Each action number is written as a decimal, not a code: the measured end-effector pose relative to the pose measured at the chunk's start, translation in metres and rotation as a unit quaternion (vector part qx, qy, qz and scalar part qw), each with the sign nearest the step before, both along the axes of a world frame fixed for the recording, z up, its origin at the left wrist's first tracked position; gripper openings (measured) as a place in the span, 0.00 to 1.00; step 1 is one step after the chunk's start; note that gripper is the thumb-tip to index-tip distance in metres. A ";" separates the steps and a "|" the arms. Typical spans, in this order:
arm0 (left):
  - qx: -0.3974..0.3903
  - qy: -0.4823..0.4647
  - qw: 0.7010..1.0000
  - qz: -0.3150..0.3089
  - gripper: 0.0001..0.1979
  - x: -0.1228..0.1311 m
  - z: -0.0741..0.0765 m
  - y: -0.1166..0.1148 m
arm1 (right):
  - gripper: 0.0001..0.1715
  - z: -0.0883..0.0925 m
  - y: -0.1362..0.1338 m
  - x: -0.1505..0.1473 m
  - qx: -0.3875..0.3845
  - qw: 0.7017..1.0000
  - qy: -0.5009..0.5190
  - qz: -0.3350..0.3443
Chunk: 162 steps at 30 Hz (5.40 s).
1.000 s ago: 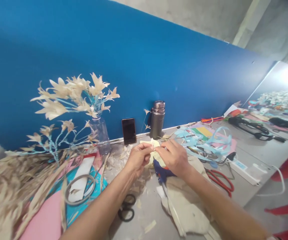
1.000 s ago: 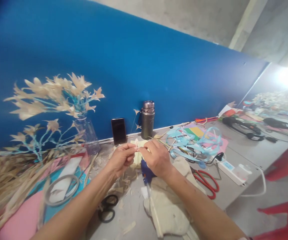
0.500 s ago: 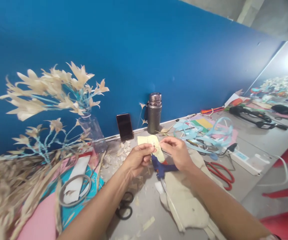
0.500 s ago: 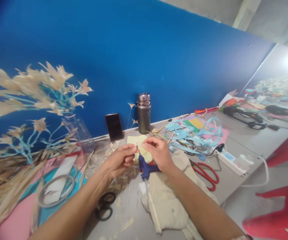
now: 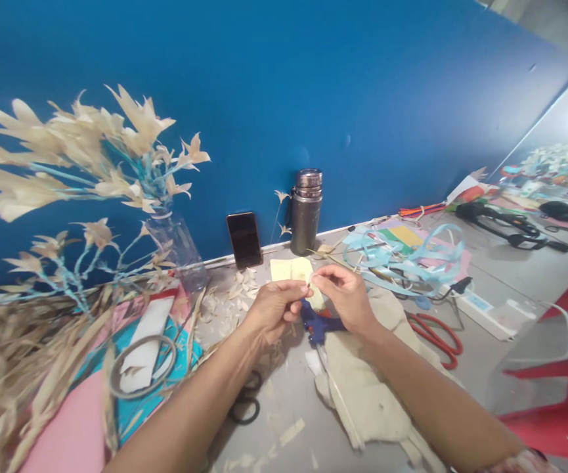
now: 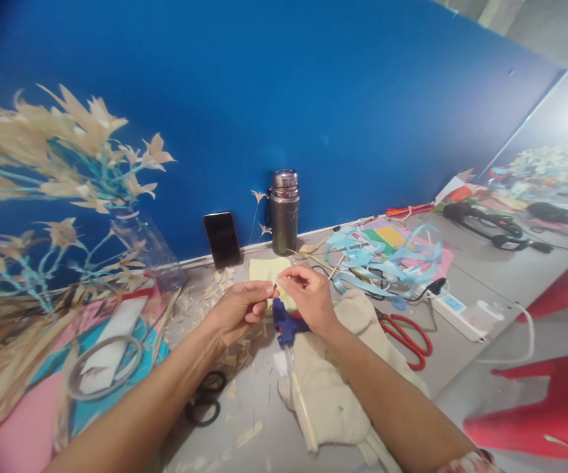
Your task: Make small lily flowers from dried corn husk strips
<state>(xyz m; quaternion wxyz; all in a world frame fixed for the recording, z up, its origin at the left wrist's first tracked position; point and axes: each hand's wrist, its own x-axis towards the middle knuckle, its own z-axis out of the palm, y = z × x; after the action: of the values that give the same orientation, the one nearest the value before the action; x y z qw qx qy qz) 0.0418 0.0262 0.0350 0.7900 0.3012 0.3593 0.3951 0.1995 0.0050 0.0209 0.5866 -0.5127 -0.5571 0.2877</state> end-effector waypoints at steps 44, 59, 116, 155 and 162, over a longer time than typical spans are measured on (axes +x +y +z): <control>0.066 -0.081 0.993 -0.052 0.16 0.002 -0.002 -0.010 | 0.05 -0.002 -0.010 -0.003 0.137 0.984 -0.113 -0.030; 0.190 0.005 0.982 0.013 0.18 0.005 -0.008 -0.008 | 0.04 -0.002 -0.013 -0.004 0.132 0.983 -0.127 -0.030; 0.382 0.230 0.889 0.103 0.06 0.003 -0.017 -0.017 | 0.03 -0.006 -0.012 0.002 0.064 0.990 -0.074 0.103; 0.329 0.173 0.916 0.154 0.08 0.001 -0.014 -0.009 | 0.25 -0.006 -0.008 0.011 -0.012 0.980 0.023 0.195; 0.316 0.185 0.917 0.158 0.08 0.000 -0.018 -0.008 | 0.28 -0.005 0.001 0.014 -0.027 0.983 0.028 0.179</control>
<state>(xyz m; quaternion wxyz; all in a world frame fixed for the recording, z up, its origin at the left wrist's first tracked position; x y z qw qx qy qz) 0.0417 0.0185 0.0168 0.5007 0.5419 0.3986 0.5447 0.2132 0.0062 0.0159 0.5269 -0.4120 -0.6153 0.4172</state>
